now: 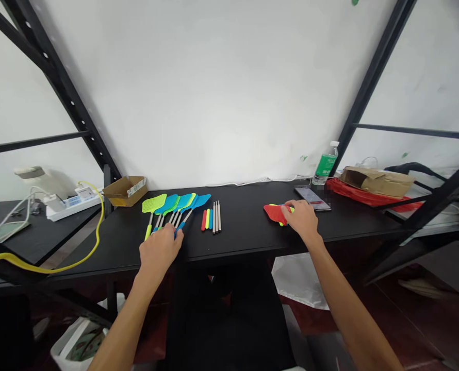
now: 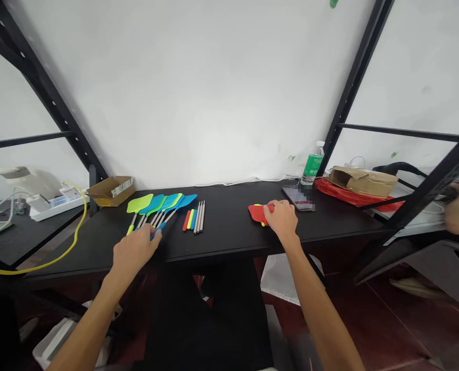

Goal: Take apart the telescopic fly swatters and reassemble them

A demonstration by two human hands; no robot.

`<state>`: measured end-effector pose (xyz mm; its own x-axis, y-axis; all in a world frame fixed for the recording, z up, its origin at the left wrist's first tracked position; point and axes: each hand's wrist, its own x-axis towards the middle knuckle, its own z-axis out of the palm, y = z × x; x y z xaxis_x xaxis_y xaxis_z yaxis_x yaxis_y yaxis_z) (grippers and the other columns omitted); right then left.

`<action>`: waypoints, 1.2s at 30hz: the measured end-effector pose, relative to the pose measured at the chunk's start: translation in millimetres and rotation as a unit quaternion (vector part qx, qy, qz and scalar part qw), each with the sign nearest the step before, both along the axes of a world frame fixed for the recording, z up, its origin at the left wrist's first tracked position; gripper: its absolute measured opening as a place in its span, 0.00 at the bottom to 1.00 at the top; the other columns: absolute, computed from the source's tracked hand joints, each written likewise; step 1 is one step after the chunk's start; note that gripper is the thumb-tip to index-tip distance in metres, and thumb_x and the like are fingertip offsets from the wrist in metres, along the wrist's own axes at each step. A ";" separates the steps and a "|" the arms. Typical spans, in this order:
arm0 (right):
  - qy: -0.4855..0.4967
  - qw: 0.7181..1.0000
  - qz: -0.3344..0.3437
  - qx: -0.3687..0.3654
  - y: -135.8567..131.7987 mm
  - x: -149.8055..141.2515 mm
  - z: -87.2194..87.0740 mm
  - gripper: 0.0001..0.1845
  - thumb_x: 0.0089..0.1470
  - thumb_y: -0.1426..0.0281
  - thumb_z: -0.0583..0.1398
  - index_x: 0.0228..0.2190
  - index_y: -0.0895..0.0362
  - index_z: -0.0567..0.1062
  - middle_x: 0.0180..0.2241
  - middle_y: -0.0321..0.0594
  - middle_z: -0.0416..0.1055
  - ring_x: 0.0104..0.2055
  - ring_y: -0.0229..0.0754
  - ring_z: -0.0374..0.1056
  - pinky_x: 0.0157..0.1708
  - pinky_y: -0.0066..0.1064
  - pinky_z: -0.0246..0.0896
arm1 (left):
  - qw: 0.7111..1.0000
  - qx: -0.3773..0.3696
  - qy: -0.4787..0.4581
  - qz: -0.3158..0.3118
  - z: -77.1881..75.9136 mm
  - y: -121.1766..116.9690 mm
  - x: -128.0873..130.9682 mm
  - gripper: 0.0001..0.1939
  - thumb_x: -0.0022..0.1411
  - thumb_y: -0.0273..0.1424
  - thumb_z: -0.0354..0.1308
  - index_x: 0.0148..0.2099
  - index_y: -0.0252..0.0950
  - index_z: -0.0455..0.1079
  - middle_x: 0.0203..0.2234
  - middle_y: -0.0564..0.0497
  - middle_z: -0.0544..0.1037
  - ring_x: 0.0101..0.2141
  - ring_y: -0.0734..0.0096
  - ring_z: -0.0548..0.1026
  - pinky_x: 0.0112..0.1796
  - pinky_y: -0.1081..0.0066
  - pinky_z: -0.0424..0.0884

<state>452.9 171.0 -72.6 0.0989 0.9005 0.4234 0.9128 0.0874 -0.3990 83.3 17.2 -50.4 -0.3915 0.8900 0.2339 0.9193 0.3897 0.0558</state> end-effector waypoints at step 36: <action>0.852 0.381 0.299 -0.197 -74.0 -84.7 56.0 0.20 0.56 0.55 0.66 0.28 0.54 0.64 0.13 0.19 0.34 0.14 0.28 0.29 0.12 0.23 0.29 | 0.482 -0.145 -0.820 -0.273 -10.5 -19.9 145.3 0.28 0.67 0.54 0.48 0.24 0.39 0.51 0.11 0.64 0.46 0.14 0.81 0.40 0.18 0.74 0.41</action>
<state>368.2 97.0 -16.5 -0.3457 0.9381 0.0228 -0.8380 -0.2977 -0.4573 228.7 -2.7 -60.9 0.4726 0.8674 -0.1559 -0.2981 0.3238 0.8980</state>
